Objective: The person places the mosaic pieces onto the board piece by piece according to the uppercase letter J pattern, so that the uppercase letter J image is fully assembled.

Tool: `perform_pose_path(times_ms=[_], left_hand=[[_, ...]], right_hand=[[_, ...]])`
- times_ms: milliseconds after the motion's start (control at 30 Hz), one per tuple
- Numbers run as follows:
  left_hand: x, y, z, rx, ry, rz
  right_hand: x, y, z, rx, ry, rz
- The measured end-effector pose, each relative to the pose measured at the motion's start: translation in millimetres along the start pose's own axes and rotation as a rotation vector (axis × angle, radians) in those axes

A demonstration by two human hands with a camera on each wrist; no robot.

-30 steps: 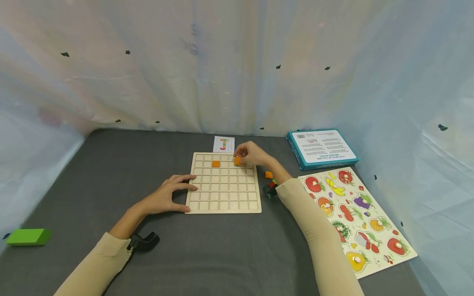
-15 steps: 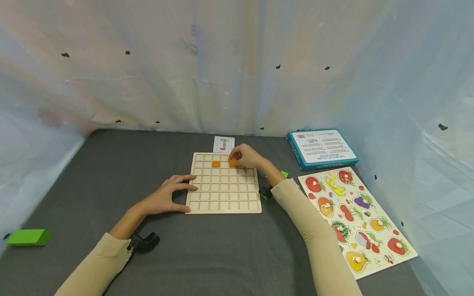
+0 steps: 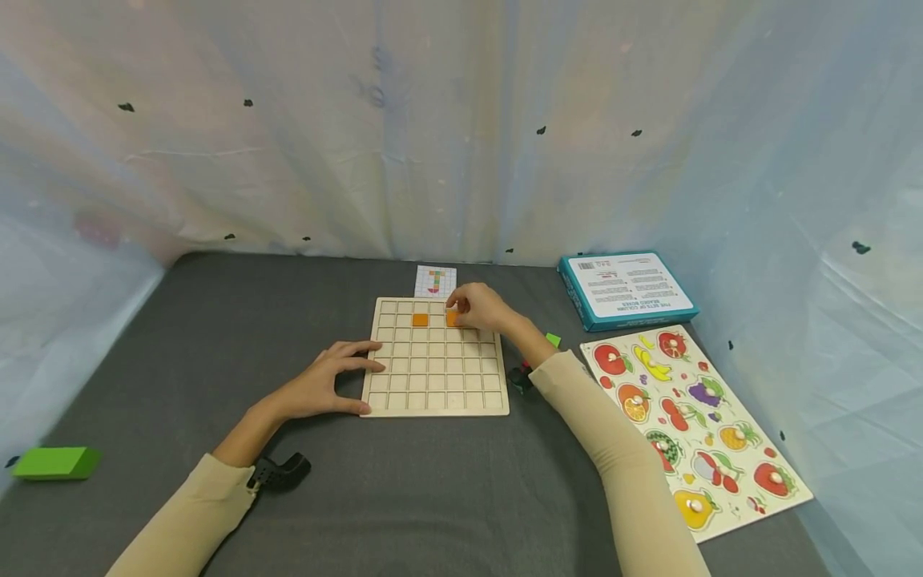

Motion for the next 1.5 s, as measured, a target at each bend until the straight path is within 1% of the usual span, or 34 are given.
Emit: perform_pose_path(times_ms=[300,900,1233,1333,1467,1500], left_hand=[[-0.1,-0.3,0.0,-0.001,-0.002,-0.001],[-0.4,-1.0,0.1,0.001,-0.003,-0.007],[0.9,1.0,0.1,0.007,0.004,-0.002],[0.0,0.3,-0.2,0.012,-0.001,-0.004],[-0.8,-0.9,-0.2,0.018,-0.003,-0.005],[-0.6,-1.0,-0.2,0.019,-0.001,-0.004]], right_hand=[[1.3,-1.5,-2.3,0.009,0.000,0.016],[2.3,-1.7,-0.6,0.013,-0.002,-0.010],[4.3,-0.7,0.2,-0.005,-0.007,-0.011],[3.9,-0.4,-0.5,-0.013,-0.008,0.006],[2.1,1.0,-5.9,-0.040,-0.015,0.030],[1.9,1.9,-8.6,-0.044,-0.017,0.006]])
Point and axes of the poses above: each hand's wrist, its own z-axis towards the middle knuckle, its own x-axis out of the palm, y = z × x, the point moved 6 cm from there along z, towards the middle knuckle, and after that the axes turned 15 degrees about y, right-handed, at the moved point
